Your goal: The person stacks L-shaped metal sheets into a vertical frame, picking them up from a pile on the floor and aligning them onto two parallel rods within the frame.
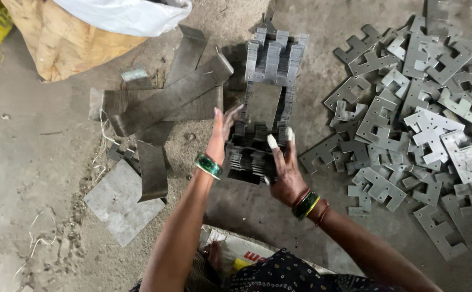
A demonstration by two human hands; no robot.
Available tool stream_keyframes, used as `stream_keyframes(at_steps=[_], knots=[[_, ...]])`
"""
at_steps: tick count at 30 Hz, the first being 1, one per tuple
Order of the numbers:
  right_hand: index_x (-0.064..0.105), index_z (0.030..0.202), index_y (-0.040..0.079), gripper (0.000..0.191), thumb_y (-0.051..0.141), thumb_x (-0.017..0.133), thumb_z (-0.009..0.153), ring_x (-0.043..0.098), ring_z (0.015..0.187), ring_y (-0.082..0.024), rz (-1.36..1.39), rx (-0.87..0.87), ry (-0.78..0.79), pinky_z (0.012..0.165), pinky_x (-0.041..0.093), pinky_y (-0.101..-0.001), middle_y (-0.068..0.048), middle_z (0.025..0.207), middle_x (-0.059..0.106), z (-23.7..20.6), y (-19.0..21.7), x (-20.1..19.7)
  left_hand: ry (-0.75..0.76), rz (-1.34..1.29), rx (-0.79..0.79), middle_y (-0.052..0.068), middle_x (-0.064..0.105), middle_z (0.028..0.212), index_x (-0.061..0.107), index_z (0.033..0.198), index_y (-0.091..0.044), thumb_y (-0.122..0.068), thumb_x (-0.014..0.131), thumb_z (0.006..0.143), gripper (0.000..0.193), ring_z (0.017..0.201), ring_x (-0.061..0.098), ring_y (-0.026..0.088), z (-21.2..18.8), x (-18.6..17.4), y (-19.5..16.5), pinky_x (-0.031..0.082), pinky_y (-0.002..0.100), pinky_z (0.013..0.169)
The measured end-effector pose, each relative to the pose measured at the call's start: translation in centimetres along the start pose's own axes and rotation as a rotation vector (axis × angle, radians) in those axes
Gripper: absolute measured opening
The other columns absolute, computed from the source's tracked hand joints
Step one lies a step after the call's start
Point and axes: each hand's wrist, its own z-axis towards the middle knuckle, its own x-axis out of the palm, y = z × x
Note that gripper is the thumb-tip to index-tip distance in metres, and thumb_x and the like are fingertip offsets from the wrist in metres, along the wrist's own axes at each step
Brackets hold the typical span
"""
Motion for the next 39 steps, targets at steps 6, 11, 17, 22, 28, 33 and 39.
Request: stream_keyframes(at_steps=[6, 11, 17, 22, 28, 33, 39], knots=[[0.032, 0.153, 0.018, 0.111, 0.026, 0.092, 0.06, 0.011, 0.15, -0.058, 0.041, 0.06, -0.071, 0.117, 0.021, -0.0684, -0.035, 0.163, 0.002, -0.8, 0.5, -1.3, -0.027, -0.021, -0.187, 0.015, 0.032, 0.166, 0.051, 0.152, -0.017, -0.077, 0.01, 0.093, 0.094, 0.156, 0.018, 0.03, -0.6, 0.5, -0.3, 0.009, 0.047, 0.125], [0.053, 0.145, 0.022, 0.081, 0.037, 0.087, 0.073, 0.015, 0.149, -0.054, -0.167, -0.014, -0.084, 0.118, 0.013, -0.0706, -0.026, 0.163, 0.014, -0.7, 1.7, -2.9, 0.009, -0.056, -0.119, 0.024, 0.046, 0.159, 0.055, 0.15, -0.011, -0.078, 0.013, 0.098, 0.094, 0.154, 0.032, 0.034, -0.4, 0.1, 0.8, 0.014, 0.046, 0.127], [0.059, 0.129, 0.014, 0.07, 0.022, 0.085, 0.064, 0.017, 0.147, -0.053, -0.153, 0.013, 0.017, 0.117, 0.015, -0.07, -0.027, 0.157, 0.024, 0.1, 2.1, -3.4, -0.224, 0.038, -0.289, 0.017, 0.039, 0.16, 0.044, 0.154, -0.012, -0.085, 0.029, 0.091, 0.097, 0.152, 0.028, 0.027, 0.8, 0.0, 2.5, 0.014, 0.048, 0.123], [0.061, 0.125, 0.015, 0.064, 0.01, 0.081, 0.065, 0.026, 0.145, -0.051, -0.131, -0.043, -0.072, 0.116, 0.02, -0.0676, -0.025, 0.154, 0.032, -0.4, 1.5, -2.4, -0.263, 0.272, -0.265, 0.005, 0.051, 0.144, 0.052, 0.144, -0.014, -0.084, 0.048, 0.084, 0.091, 0.133, 0.04, 0.023, 2.9, 0.0, 3.2, 0.029, 0.05, 0.11], [0.059, 0.122, 0.011, 0.057, 0.004, 0.079, 0.069, 0.032, 0.146, -0.047, -0.134, -0.105, -0.106, 0.12, 0.025, -0.0638, -0.023, 0.156, 0.036, -0.9, 1.0, -1.3, -0.17, 0.62, 0.011, 0.008, 0.074, 0.093, 0.074, 0.118, -0.011, -0.064, 0.06, 0.093, 0.061, 0.086, 0.066, 0.017, 4.0, 0.2, 4.1, 0.054, 0.034, 0.08], [0.059, 0.119, 0.012, 0.058, 0.012, 0.085, 0.067, 0.033, 0.144, -0.048, -0.106, -0.135, -0.12, 0.117, 0.023, -0.067, -0.023, 0.15, 0.038, -1.4, 0.8, -1.1, -0.11, 0.673, 0.069, 0.004, 0.075, 0.095, 0.072, 0.122, -0.014, -0.057, 0.063, 0.091, 0.054, 0.082, 0.068, 0.015, 3.8, 0.2, 4.4, 0.055, 0.031, 0.072], [0.041, 0.142, 0.007, 0.092, 0.021, 0.088, 0.065, 0.024, 0.148, -0.054, 0.168, -0.014, -0.213, 0.12, 0.027, -0.0632, -0.03, 0.155, 0.029, -1.9, 0.1, -0.8, 0.007, 0.558, -0.068, 0.004, 0.075, 0.108, 0.063, 0.138, -0.018, -0.059, 0.058, 0.094, 0.06, 0.099, 0.067, 0.018, 2.6, -0.9, 3.7, 0.053, 0.041, 0.087]])
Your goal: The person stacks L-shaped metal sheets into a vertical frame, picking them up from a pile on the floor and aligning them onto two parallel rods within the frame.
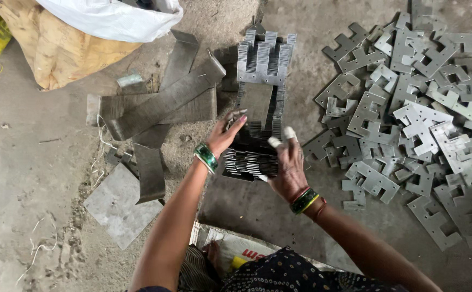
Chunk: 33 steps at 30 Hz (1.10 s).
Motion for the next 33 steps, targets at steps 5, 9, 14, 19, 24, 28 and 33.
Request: stream_keyframes(at_steps=[5, 9, 14, 19, 24, 28, 33], knots=[[0.015, 0.156, -0.004, 0.114, 0.019, 0.087, 0.071, 0.015, 0.152, -0.057, 0.087, 0.064, -0.036, 0.123, 0.022, -0.0614, -0.036, 0.16, 0.018, 0.3, -1.0, 1.1, -0.137, -0.219, -0.175, 0.006, 0.043, 0.152, 0.053, 0.148, -0.019, -0.066, 0.048, 0.096, 0.07, 0.142, 0.035, 0.021, -2.4, 0.7, 0.9, 0.029, 0.045, 0.113], [0.032, 0.149, 0.012, 0.103, 0.02, 0.09, 0.064, 0.003, 0.151, -0.057, -0.249, -0.054, 0.151, 0.125, 0.018, -0.059, -0.035, 0.162, 0.007, 1.1, -2.6, 1.7, -0.146, -0.577, -0.244, 0.012, 0.044, 0.16, 0.044, 0.152, -0.013, -0.071, 0.048, 0.096, 0.081, 0.154, 0.036, 0.024, -2.9, 0.5, 1.1, 0.018, 0.04, 0.127], [-0.007, 0.159, -0.008, 0.128, 0.01, 0.078, 0.065, 0.0, 0.155, -0.055, 0.12, -0.029, 0.133, 0.125, 0.025, -0.0562, -0.041, 0.165, -0.006, 1.3, -3.9, 1.7, -0.065, -0.546, -0.125, 0.017, 0.048, 0.159, 0.05, 0.153, -0.007, -0.077, 0.033, 0.094, 0.094, 0.15, 0.038, 0.028, -3.3, -0.2, 0.3, 0.017, 0.041, 0.125], [-0.003, 0.154, -0.006, 0.135, 0.023, 0.094, 0.065, -0.005, 0.148, -0.056, 0.034, 0.125, 0.27, 0.119, 0.023, -0.0597, -0.039, 0.158, -0.003, 1.0, -2.7, 1.1, -0.077, -0.462, -0.211, 0.01, 0.035, 0.164, 0.044, 0.154, -0.013, -0.075, 0.036, 0.095, 0.086, 0.155, 0.028, 0.024, -3.4, -0.1, -1.1, 0.015, 0.04, 0.126], [0.018, 0.159, 0.006, 0.113, 0.012, 0.085, 0.068, 0.009, 0.151, -0.057, 0.047, 0.064, 0.178, 0.118, 0.03, -0.0593, -0.034, 0.164, 0.005, 0.6, -0.5, -0.5, 0.008, 0.073, -0.091, 0.005, 0.063, 0.144, 0.075, 0.116, -0.02, -0.047, 0.078, 0.079, 0.045, 0.141, 0.049, 0.026, -4.0, -0.5, -2.0, 0.03, 0.048, 0.11], [0.041, 0.148, 0.016, 0.097, 0.012, 0.085, 0.062, 0.033, 0.145, -0.052, -0.056, 0.042, 0.105, 0.113, 0.037, -0.0588, -0.03, 0.164, 0.019, 0.3, 0.7, -1.5, 0.121, 0.153, 0.204, 0.002, 0.069, 0.111, 0.077, 0.092, -0.017, -0.031, 0.088, 0.079, 0.022, 0.11, 0.066, 0.022, -3.6, -1.4, -2.3, 0.051, 0.041, 0.102], [0.045, 0.141, 0.011, 0.095, 0.016, 0.089, 0.056, 0.033, 0.141, -0.05, -0.18, 0.062, 0.135, 0.114, 0.028, -0.0617, -0.028, 0.157, 0.025, 0.8, 1.0, -1.8, 0.112, 0.246, 0.299, 0.003, 0.068, 0.105, 0.077, 0.089, -0.012, -0.025, 0.086, 0.08, 0.018, 0.103, 0.066, 0.021, -3.1, -1.5, -2.3, 0.051, 0.037, 0.098]])
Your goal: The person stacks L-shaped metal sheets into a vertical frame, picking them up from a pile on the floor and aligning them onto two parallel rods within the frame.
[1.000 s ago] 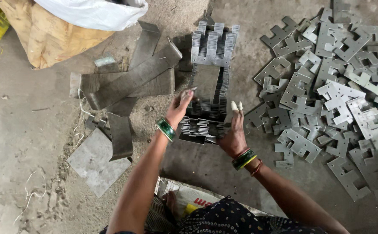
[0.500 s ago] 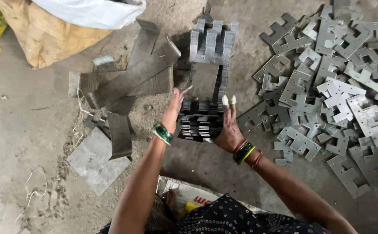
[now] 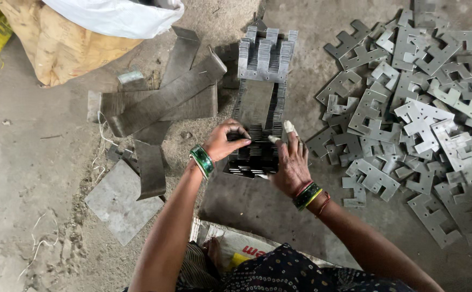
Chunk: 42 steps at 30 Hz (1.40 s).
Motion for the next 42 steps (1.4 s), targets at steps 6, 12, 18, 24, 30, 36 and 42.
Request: stream_keyframes(at_steps=[6, 12, 18, 24, 30, 36, 42], knots=[[0.054, 0.126, 0.01, 0.08, 0.023, 0.092, 0.057, 0.027, 0.146, -0.049, -0.061, -0.045, -0.014, 0.117, 0.024, -0.0627, -0.026, 0.158, 0.027, 1.0, 0.1, -0.7, -0.007, 0.102, 0.061, 0.006, 0.066, 0.103, 0.069, 0.09, -0.007, -0.019, 0.082, 0.082, 0.019, 0.1, 0.066, 0.024, -0.6, -0.2, -1.6, 0.053, 0.037, 0.092], [0.062, 0.121, 0.014, 0.077, 0.036, 0.094, 0.055, 0.026, 0.146, -0.048, -0.094, -0.084, -0.013, 0.117, 0.019, -0.0663, -0.024, 0.152, 0.032, 1.2, -0.5, -0.6, -0.018, 0.157, 0.04, 0.009, 0.065, 0.099, 0.067, 0.089, -0.004, -0.015, 0.082, 0.081, 0.02, 0.095, 0.066, 0.028, -0.3, -0.2, -2.7, 0.053, 0.038, 0.086], [0.063, 0.12, 0.015, 0.072, 0.031, 0.09, 0.056, 0.026, 0.146, -0.048, -0.104, -0.143, -0.012, 0.119, 0.016, -0.0679, -0.023, 0.15, 0.037, 1.1, -1.6, 0.0, -0.025, 0.159, 0.027, 0.01, 0.066, 0.101, 0.068, 0.093, -0.002, -0.014, 0.083, 0.08, 0.024, 0.096, 0.066, 0.028, -0.1, 0.1, -2.3, 0.053, 0.038, 0.086], [0.062, 0.117, 0.012, 0.063, 0.024, 0.083, 0.059, 0.028, 0.145, -0.048, -0.105, -0.117, -0.008, 0.119, 0.017, -0.0678, -0.022, 0.147, 0.04, 1.2, -0.9, -0.3, -0.087, 0.185, -0.037, 0.01, 0.068, 0.102, 0.07, 0.09, -0.003, -0.019, 0.084, 0.079, 0.024, 0.099, 0.067, 0.03, -0.4, 0.4, -2.3, 0.053, 0.041, 0.087], [0.052, 0.124, 0.007, 0.076, 0.036, 0.086, 0.063, 0.032, 0.139, -0.048, -0.131, 0.011, 0.153, 0.116, 0.023, -0.0656, -0.025, 0.146, 0.037, 1.1, 0.4, -2.0, -0.029, 0.145, -0.011, 0.011, 0.069, 0.11, 0.069, 0.097, -0.004, -0.03, 0.088, 0.073, 0.041, 0.104, 0.066, 0.026, 0.9, 0.3, -1.1, 0.052, 0.039, 0.092], [0.048, 0.127, 0.007, 0.08, 0.033, 0.087, 0.062, 0.037, 0.134, -0.05, -0.147, -0.135, 0.193, 0.108, 0.035, -0.0586, -0.027, 0.148, 0.034, 1.0, 0.6, -3.6, 0.284, 0.146, -0.302, 0.022, 0.047, 0.14, 0.046, 0.139, -0.006, -0.055, 0.096, 0.08, 0.092, 0.13, 0.046, 0.033, 2.2, -1.8, -1.8, 0.038, 0.047, 0.108], [0.046, 0.135, 0.008, 0.079, 0.027, 0.082, 0.068, 0.037, 0.14, -0.048, -0.321, -0.157, 0.374, 0.112, 0.036, -0.0573, -0.025, 0.154, 0.032, 2.9, -2.9, -1.7, 0.205, 0.322, -0.197, 0.02, 0.042, 0.14, 0.046, 0.136, -0.008, -0.045, 0.102, 0.044, 0.114, 0.132, 0.042, 0.039, -1.7, -0.2, -4.3, 0.041, 0.052, 0.11]])
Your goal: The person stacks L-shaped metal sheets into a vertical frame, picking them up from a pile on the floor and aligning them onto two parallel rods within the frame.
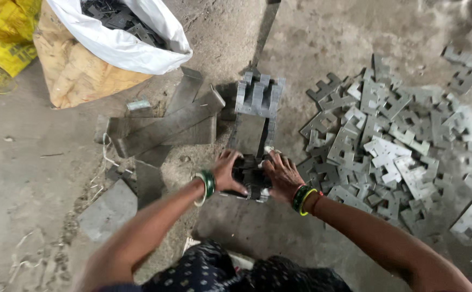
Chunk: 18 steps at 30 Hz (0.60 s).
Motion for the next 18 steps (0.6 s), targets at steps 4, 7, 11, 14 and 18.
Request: stream_keyframes(at_steps=[4, 7, 11, 14, 18], knots=[[0.036, 0.155, 0.003, 0.095, 0.033, 0.08, 0.076, 0.026, 0.149, -0.047, -0.599, -0.217, -0.08, 0.113, 0.032, -0.0564, -0.024, 0.164, 0.027, 1.6, -2.6, 1.7, -0.124, 0.016, 0.06, 0.02, 0.036, 0.144, 0.04, 0.144, -0.006, -0.043, 0.101, 0.048, 0.12, 0.134, 0.039, 0.046, -1.2, 1.4, 0.6, 0.041, 0.055, 0.111], [0.017, 0.151, -0.003, 0.114, 0.054, 0.084, 0.079, 0.012, 0.151, -0.047, 0.212, 0.083, -0.024, 0.119, 0.022, -0.0533, -0.033, 0.161, 0.016, 3.3, -3.2, 1.6, -0.132, 0.033, 0.031, 0.022, 0.032, 0.147, 0.037, 0.148, -0.004, -0.041, 0.1, 0.055, 0.118, 0.133, 0.037, 0.049, -1.8, 1.5, 0.9, 0.043, 0.058, 0.107], [0.026, 0.158, 0.007, 0.102, 0.044, 0.079, 0.08, 0.027, 0.151, -0.039, 0.353, -0.004, -0.011, 0.121, 0.026, -0.0487, -0.025, 0.162, 0.029, 6.6, -2.4, 0.2, -0.071, -0.003, -0.016, 0.019, 0.032, 0.146, 0.045, 0.15, -0.013, -0.031, 0.098, 0.056, 0.11, 0.133, 0.038, 0.047, -2.6, 0.4, 0.4, 0.044, 0.056, 0.109], [0.034, 0.158, 0.009, 0.095, 0.043, 0.079, 0.081, 0.044, 0.144, -0.036, 0.437, -0.118, 0.089, 0.117, 0.036, -0.044, -0.022, 0.157, 0.045, 8.5, -2.2, -0.4, -0.161, -0.063, 0.063, 0.02, 0.028, 0.148, 0.054, 0.14, -0.011, -0.026, 0.099, 0.054, 0.099, 0.135, 0.035, 0.048, -3.1, -0.1, 0.2, 0.043, 0.056, 0.109], [0.055, 0.149, 0.018, 0.082, 0.043, 0.083, 0.077, 0.062, 0.133, -0.03, 0.487, 0.015, 0.154, 0.112, 0.047, -0.0388, -0.015, 0.143, 0.065, 9.0, -3.5, 0.5, -0.338, -0.018, 0.151, 0.021, 0.029, 0.148, 0.065, 0.123, -0.008, -0.026, 0.1, 0.052, 0.082, 0.134, 0.034, 0.049, -3.5, 0.6, 0.2, 0.043, 0.057, 0.108]])
